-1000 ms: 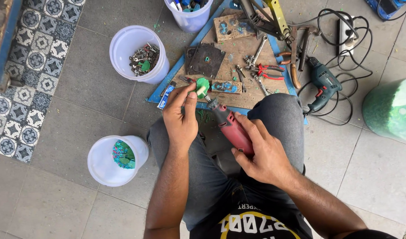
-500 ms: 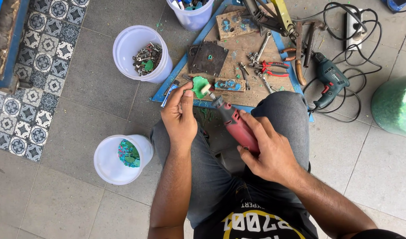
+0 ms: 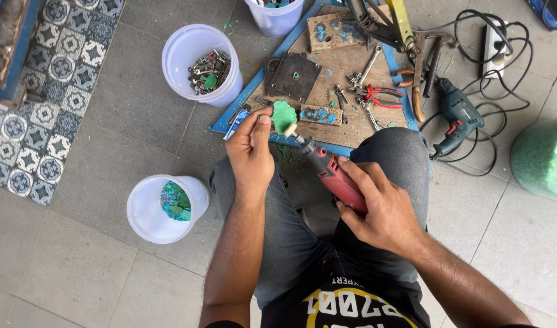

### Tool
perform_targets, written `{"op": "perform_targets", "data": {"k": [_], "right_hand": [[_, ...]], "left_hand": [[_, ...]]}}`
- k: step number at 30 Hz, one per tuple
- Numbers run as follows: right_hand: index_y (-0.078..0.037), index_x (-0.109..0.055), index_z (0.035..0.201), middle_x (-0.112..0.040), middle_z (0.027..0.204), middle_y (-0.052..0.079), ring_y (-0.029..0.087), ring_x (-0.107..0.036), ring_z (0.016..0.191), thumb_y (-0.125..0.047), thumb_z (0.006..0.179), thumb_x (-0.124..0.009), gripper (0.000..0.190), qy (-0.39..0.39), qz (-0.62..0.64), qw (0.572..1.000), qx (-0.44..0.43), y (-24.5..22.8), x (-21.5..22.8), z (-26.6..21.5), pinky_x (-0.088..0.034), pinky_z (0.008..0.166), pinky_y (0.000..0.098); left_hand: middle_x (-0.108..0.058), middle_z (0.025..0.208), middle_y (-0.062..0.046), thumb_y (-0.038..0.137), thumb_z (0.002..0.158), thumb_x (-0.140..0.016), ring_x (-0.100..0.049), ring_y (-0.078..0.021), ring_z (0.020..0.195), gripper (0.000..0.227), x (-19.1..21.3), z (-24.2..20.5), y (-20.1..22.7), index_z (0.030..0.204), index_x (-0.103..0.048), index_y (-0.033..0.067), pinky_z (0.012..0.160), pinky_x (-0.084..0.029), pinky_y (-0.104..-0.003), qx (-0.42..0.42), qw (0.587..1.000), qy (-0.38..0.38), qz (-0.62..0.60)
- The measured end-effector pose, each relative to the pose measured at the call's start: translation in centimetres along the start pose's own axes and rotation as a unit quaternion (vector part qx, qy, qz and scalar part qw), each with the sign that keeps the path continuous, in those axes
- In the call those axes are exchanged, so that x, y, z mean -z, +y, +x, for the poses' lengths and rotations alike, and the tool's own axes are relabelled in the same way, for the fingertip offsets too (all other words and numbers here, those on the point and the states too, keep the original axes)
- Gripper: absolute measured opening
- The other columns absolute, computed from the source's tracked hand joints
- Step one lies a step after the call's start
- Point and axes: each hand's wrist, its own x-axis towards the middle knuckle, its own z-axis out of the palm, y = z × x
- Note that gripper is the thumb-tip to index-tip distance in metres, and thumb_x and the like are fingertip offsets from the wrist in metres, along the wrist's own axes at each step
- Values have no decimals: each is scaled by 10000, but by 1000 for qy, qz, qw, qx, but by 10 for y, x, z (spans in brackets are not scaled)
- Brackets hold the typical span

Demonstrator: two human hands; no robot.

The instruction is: The person polishes a small green plastic object using a rotary tool.

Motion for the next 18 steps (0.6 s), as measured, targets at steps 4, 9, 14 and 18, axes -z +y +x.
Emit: {"op": "perform_targets", "data": {"k": [4, 9, 14, 18], "right_hand": [[-116, -437, 1479, -605, 1234, 181, 399, -693, 979, -218, 751, -789, 816, -2, -25, 1000, 12, 5, -2, -2, -599, 724, 476], [-109, -456, 1465, -609, 1228, 165, 345, -704, 1001, -220, 749, -792, 799, 2, -60, 998, 29, 14, -7, -3, -613, 717, 432], [-93, -460, 1479, -613, 1224, 162, 343, -700, 1010, -204, 763, -787, 795, 22, -78, 996, 25, 11, -5, 2, -611, 740, 435], [-90, -475, 1462, -617, 1206, 162, 346, -703, 1022, -200, 751, -794, 787, 22, -91, 995, 43, 9, -4, 5, -611, 732, 429]], "left_hand": [[-723, 990, -37, 95, 1085, -606, -651, -76, 901, 198, -1, -1, -8, 1186, -710, -39, 818, -537, -231, 19, 999, 6, -44], [-722, 939, -26, 113, 1084, -605, -636, -50, 851, 218, -3, 0, -2, 1194, -715, -41, 754, -515, -214, 56, 997, -23, -56], [-717, 939, -18, 128, 1082, -610, -626, -39, 848, 222, -3, -1, 2, 1196, -714, -32, 744, -515, -210, 47, 998, -33, -36], [-695, 890, -10, 139, 1076, -624, -593, -32, 795, 217, -4, 0, 1, 1194, -724, -13, 694, -492, -210, 56, 997, -42, -22]]}}
